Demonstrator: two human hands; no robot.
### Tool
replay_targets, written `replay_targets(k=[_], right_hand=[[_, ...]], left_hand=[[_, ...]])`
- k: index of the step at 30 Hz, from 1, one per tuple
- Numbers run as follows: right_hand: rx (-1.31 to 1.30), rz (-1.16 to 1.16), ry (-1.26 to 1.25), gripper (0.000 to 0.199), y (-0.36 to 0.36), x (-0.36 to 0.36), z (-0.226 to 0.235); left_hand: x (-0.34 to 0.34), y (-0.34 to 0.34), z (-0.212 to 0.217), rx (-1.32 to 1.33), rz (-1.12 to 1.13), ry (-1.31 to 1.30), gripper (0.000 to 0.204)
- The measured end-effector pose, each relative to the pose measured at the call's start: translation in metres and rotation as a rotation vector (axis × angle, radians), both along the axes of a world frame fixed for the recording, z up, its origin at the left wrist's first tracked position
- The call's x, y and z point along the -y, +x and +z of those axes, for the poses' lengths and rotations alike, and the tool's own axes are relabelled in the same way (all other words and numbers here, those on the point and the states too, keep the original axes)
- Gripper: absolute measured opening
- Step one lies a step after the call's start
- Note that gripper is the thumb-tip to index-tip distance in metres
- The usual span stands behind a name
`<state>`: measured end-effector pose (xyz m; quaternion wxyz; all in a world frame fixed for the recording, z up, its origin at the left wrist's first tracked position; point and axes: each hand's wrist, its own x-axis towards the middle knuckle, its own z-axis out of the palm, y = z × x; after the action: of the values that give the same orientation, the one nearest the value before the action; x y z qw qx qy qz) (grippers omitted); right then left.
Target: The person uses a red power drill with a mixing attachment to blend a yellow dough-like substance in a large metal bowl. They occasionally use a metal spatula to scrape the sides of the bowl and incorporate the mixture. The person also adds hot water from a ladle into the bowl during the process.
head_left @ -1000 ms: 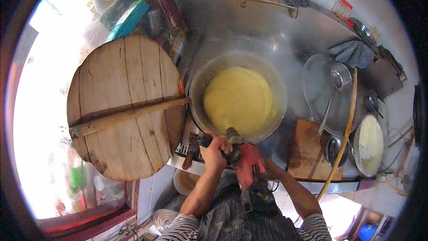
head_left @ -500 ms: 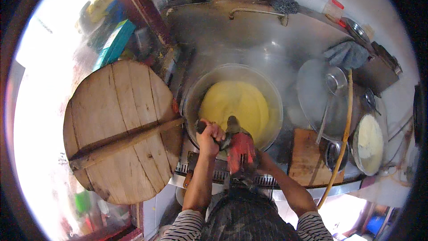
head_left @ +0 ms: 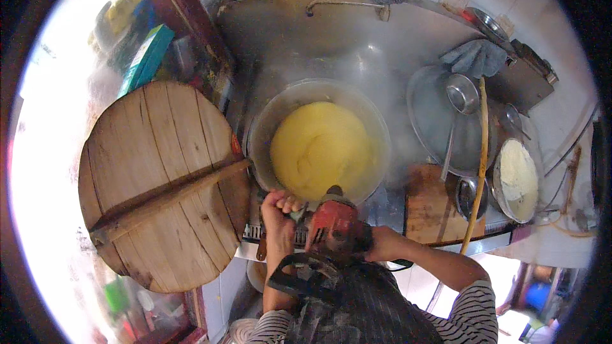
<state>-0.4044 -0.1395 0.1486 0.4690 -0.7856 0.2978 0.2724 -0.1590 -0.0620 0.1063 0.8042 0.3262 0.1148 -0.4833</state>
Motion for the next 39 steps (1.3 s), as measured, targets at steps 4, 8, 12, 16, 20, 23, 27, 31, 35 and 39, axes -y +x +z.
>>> replay_targets(k=[4,8,12,16,20,23,27,31,35,39], right_hand=[[0.208,0.062,0.101,0.034,0.019,0.0,0.032],[-0.086,0.124,0.243,0.046,0.039,0.017,0.034],[0.46,0.118,0.156,0.052,0.026,0.02,-0.026],[0.494,-0.66,1.018,0.047,-0.031,0.017,-0.141],[0.478,-0.529,0.696,0.046,-0.051,-0.011,-0.14],[0.491,-0.505,0.591,0.046,-0.051,-0.024,-0.139],[0.514,-0.524,0.556,0.046,-0.042,-0.025,-0.14],[0.583,-0.587,0.558,0.047,-0.032,-0.018,-0.149],[0.701,-0.614,0.51,0.047,-0.018,-0.006,-0.154],[0.588,-0.384,0.165,0.042,0.015,0.017,-0.113]], left_hand=[[-0.036,0.022,0.01,-0.168,0.101,-0.067,0.022],[-0.037,0.014,0.044,0.029,0.242,0.113,0.02],[-0.031,0.0,0.043,0.222,0.242,0.109,0.016],[-0.001,-0.045,0.048,0.274,0.185,0.099,0.016],[0.002,-0.081,0.048,0.358,0.073,0.095,0.016],[0.001,-0.092,0.049,0.327,-0.013,0.101,0.018],[0.003,-0.086,0.042,0.335,-0.034,0.159,0.021],[0.022,-0.057,0.047,0.314,-0.004,0.119,0.019],[0.037,-0.029,0.036,0.325,-0.01,0.051,0.019],[0.055,-0.003,0.029,0.326,-0.023,-0.001,0.018]])
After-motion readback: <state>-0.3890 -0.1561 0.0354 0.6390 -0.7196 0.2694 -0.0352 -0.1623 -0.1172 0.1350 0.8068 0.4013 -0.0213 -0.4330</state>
